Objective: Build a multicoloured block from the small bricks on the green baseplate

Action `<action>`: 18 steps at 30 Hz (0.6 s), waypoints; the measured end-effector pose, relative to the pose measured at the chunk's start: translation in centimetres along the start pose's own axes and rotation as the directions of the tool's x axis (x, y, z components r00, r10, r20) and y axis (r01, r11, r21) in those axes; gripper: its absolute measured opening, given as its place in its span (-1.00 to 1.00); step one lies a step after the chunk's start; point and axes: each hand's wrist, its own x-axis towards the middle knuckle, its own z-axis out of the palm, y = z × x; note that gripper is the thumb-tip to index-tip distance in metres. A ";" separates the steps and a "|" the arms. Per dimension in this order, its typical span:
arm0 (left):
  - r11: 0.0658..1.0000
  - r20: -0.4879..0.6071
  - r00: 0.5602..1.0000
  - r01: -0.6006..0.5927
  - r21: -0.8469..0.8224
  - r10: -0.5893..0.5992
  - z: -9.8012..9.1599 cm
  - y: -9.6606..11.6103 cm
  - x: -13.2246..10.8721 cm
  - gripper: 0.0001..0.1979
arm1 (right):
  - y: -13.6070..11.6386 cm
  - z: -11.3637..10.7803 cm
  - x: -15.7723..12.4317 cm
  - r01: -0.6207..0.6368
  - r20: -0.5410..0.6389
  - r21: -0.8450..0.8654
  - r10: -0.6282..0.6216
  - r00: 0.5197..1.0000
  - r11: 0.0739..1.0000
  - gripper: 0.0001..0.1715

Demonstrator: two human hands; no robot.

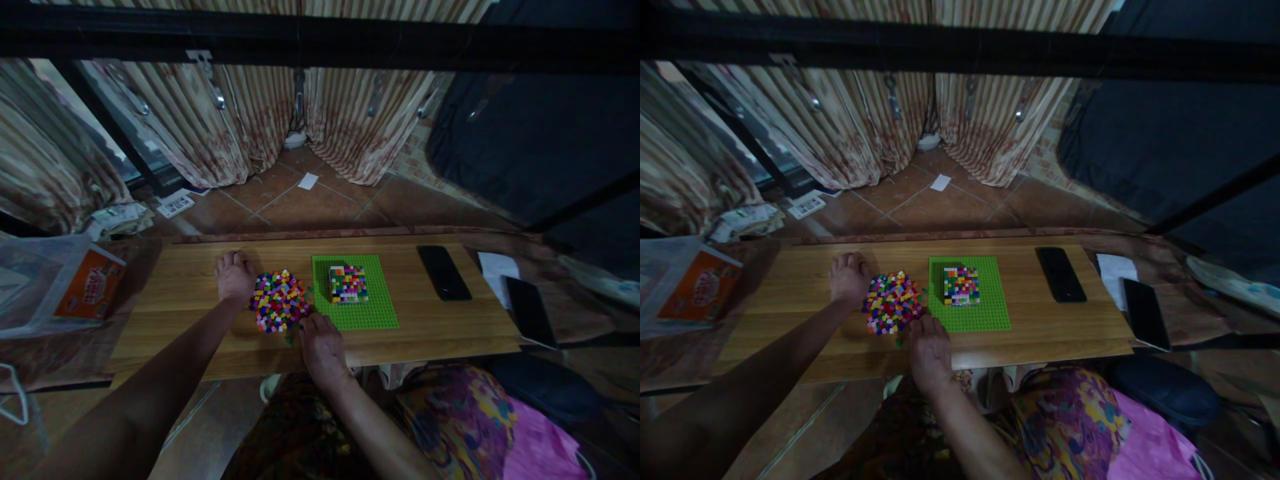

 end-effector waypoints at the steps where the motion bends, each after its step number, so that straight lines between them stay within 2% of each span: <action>1: 1.000 0.003 1.000 -0.001 0.000 0.001 0.0 0.0 0.0 -0.56 | -0.1 0.1 0.1 0.001 0.012 -0.020 -0.001 1.000 1.000 -0.83; 5: 1.000 0.010 1.000 0.002 0.023 -0.002 0.0 0.0 0.1 -0.56 | -0.4 0.2 0.3 -0.011 0.069 -0.076 0.016 0.997 0.997 -0.81; 8: 0.999 0.002 1.000 0.009 0.034 -0.009 0.2 -0.1 0.2 -0.58 | -0.3 0.3 0.2 -0.010 0.095 -0.050 0.015 0.995 0.999 -0.75; 18: 0.999 0.005 1.000 0.001 0.047 -0.001 0.2 -0.1 0.2 -0.60 | -0.4 1.1 -0.4 -0.040 0.051 0.024 0.038 0.998 0.999 -0.78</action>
